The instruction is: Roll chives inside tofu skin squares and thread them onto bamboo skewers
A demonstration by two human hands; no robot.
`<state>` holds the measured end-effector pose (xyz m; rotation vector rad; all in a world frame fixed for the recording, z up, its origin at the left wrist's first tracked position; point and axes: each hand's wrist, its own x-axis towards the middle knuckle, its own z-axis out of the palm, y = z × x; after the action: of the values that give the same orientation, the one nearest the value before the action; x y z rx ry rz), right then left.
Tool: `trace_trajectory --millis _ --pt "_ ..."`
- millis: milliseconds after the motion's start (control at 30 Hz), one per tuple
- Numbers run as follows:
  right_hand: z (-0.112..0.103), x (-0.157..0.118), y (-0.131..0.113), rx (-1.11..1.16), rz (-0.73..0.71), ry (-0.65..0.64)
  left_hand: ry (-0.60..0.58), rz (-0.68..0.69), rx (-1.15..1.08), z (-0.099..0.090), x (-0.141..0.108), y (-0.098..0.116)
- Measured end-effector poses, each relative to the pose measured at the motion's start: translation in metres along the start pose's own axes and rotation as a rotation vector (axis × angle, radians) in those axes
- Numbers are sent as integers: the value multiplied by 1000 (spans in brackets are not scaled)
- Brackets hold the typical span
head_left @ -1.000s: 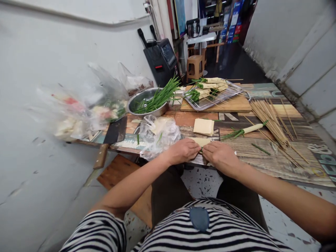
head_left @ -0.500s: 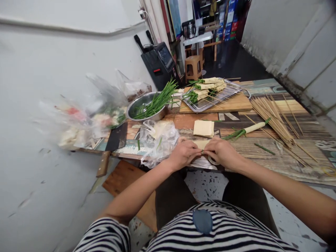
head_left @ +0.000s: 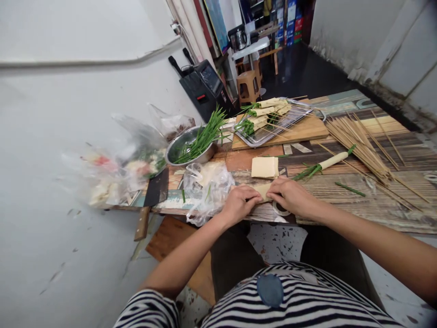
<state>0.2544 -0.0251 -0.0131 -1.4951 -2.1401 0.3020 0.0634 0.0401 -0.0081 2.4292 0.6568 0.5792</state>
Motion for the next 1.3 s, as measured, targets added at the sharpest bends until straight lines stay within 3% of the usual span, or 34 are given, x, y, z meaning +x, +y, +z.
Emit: trace_trajectory --millis 67,233,333,600,700,800,867,967,1300 --pt "1 -6 -5 -126 -77 73 -30 -39 -30 -1 2 0" --pt "8 -22 -20 -458 -447 231 7 -100 -96 2 2 -4" --pt "14 -23 -20 -547 -492 270 11 -126 -91 3 2 -5" --pt "11 -8 -8 -549 -471 11 -51 -131 29 -5 -2 -1" --pt "8 -3 -8 -516 -428 -88 89 -77 281 -5 -12 3" --pt "6 0 -8 -488 -392 -144 199 103 504 -5 -20 5" --pt "7 0 -8 -470 -382 -153 155 208 591 -4 -21 5" --pt "8 -1 -6 -442 -379 -146 42 256 671 -1 -19 5" --pt "-2 1 -5 -319 -253 -169 -57 156 588 -3 -9 9"
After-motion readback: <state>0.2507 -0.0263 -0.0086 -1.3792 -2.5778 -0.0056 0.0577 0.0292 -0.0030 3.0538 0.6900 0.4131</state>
